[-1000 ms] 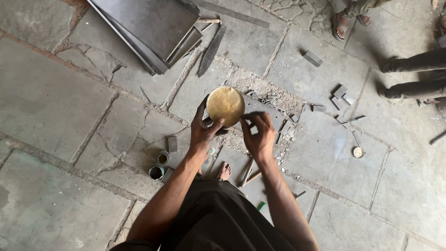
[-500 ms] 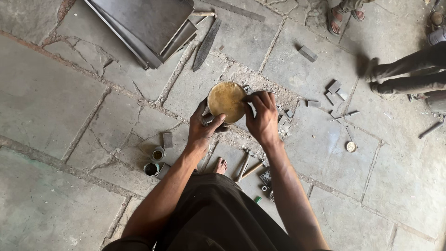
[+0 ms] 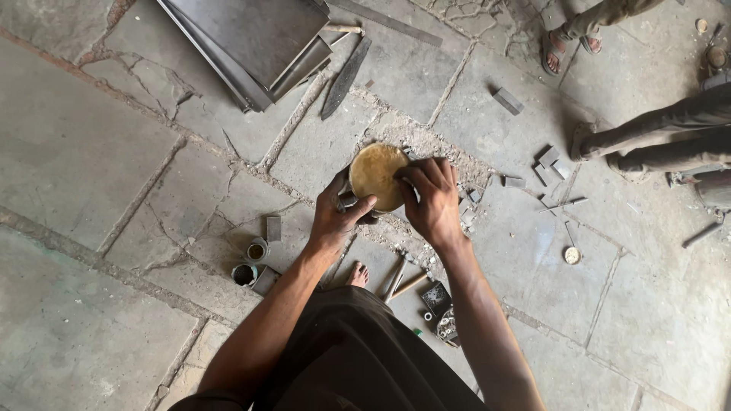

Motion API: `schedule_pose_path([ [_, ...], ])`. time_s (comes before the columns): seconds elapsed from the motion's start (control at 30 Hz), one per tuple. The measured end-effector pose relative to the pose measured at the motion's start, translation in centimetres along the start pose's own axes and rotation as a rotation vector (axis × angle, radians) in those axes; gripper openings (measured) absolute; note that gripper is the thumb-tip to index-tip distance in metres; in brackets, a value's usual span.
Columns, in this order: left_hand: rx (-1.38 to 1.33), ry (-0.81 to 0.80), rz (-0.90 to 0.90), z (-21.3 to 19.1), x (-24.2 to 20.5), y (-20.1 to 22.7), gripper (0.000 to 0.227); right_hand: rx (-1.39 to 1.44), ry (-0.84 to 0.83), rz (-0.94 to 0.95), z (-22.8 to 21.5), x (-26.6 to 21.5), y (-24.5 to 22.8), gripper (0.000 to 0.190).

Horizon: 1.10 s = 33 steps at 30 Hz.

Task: The person pours a liquid from a plastic bottle into a small bowl containing a white powder. They then mix the contents of the bowl with their fingers to create a paste.

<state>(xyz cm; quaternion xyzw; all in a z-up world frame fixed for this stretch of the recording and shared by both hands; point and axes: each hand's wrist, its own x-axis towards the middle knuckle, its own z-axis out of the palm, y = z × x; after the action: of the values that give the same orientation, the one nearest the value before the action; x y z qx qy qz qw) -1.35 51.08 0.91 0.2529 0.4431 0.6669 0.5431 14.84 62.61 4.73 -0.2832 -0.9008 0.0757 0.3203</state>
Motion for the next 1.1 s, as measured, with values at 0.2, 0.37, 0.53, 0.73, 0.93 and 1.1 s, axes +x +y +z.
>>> schedule_pose_path([
  [0.2, -0.032, 0.027, -0.024, -0.1, -0.5, -0.2, 0.058, -0.019, -0.016, -0.023, -0.2, -0.2, 0.2, 0.013],
  [0.37, -0.03, 0.005, -0.044, 0.0, -0.8, -0.3, 0.06, -0.035, -0.024, -0.033, 0.0, -0.2, 0.6, 0.009],
  [0.53, -0.038, 0.003, -0.017, -0.1, -0.6, 0.0, 0.063, -0.031, -0.083, -0.066, -0.5, 0.3, 0.9, 0.015],
  [0.73, -0.024, -0.001, -0.029, 0.3, -1.1, -0.2, 0.063, -0.051, -0.093, -0.074, -1.7, 0.4, 0.5, 0.014],
  [0.93, -0.021, 0.01, -0.036, -0.2, -0.7, -0.4, 0.067, -0.022, -0.146, -0.126, -1.9, 1.1, 0.5, 0.013],
  [1.1, -0.044, -0.009, -0.039, 0.0, -0.6, -0.6, 0.064, -0.044, -0.147, -0.104, -2.7, 1.3, 1.1, 0.015],
])
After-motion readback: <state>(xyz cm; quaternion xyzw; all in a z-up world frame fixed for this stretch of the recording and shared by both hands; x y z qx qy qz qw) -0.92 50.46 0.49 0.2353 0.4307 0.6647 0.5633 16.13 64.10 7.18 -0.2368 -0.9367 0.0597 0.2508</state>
